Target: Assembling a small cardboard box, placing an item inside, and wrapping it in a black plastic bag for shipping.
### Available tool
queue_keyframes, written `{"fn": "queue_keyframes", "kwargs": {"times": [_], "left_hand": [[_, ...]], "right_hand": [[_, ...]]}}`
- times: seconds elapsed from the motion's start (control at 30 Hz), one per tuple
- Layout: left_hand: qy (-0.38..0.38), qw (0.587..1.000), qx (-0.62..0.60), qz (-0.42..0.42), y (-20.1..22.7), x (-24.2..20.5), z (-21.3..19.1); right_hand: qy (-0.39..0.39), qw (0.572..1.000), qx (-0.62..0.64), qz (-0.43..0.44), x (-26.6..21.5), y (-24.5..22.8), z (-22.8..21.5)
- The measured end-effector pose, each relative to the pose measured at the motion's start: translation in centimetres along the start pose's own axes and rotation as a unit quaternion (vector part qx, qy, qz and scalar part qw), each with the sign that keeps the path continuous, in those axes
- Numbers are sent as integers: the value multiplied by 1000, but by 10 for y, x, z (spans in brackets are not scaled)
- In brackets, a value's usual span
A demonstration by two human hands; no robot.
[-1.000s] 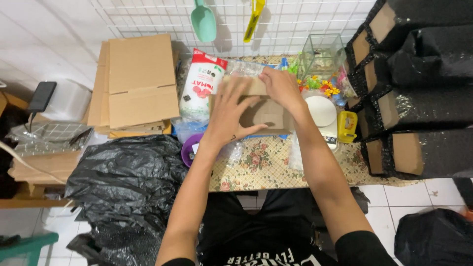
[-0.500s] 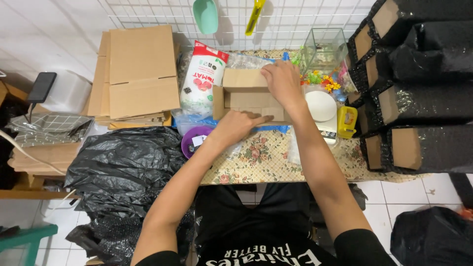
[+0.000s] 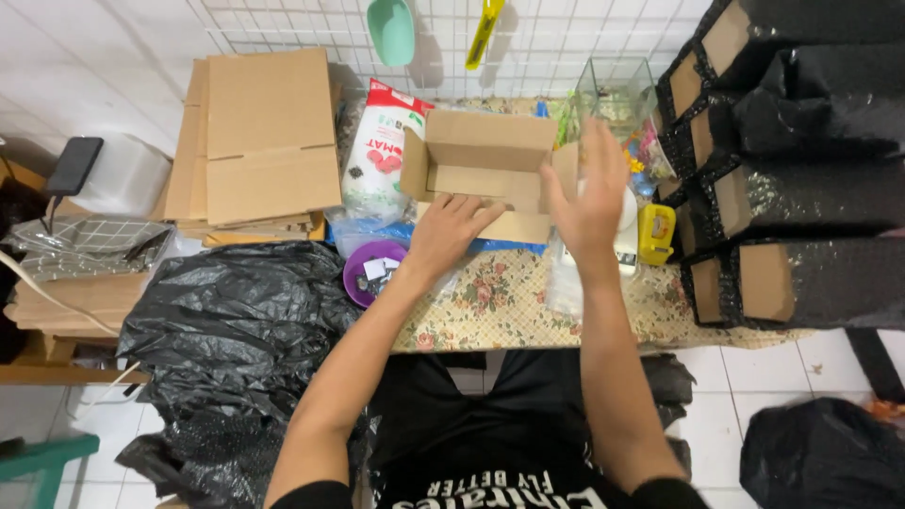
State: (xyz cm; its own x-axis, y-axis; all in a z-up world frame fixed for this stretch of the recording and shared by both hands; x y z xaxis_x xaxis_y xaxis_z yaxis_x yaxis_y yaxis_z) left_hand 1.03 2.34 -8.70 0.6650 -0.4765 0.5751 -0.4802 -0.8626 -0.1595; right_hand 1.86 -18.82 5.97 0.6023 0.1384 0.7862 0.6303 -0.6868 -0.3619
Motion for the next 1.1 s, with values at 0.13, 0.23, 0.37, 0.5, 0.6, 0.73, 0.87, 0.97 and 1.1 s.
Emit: {"fn": "queue_keyframes", "kwargs": {"times": [0.13,0.23,0.37,0.5,0.6,0.73,0.87,0.97,1.1], "left_hand": [[79,997,14,-11,-1,30,-37],[114,993,-1,-14,-6,54,-25],[114,989,-21,-86,-12,73,-22],[109,977,-83,-162,-10,66,-29],[174,949,-171,-201,-2,50,-50],[231,897,-265,-270,9,28,-94],[241,833,-363,-342,14,13,-123],[272,809,-375,-362,17,0,-141],[326,802,-339,-368,16,-24,-174]], "right_hand": [[-157,937,159,268,-20,7,-7],[-123,863,334,359,-37,52,31],[-22,901,272,338,-50,119,91],[-8,827,416,377,-39,90,86],[41,889,309,336,-38,70,60],[79,909,284,295,-42,51,50],[52,919,282,272,-45,20,54],[3,925,309,223,-48,-8,68],[-77,904,388,159,-54,-54,94]]}}
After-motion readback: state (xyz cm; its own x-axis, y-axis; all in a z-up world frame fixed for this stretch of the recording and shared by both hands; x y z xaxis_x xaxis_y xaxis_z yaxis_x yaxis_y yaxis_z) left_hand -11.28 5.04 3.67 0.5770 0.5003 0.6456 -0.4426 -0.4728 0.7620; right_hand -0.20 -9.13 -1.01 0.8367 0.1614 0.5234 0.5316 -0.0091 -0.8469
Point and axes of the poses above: each hand's wrist, its own x-axis towards the middle knuckle, its own z-axis out of the palm, y = z × x, the point moved 2 cm from there along x, towards the middle knuckle, and after that the axes turned 2 degrees about -x, right-handed, at the moved point
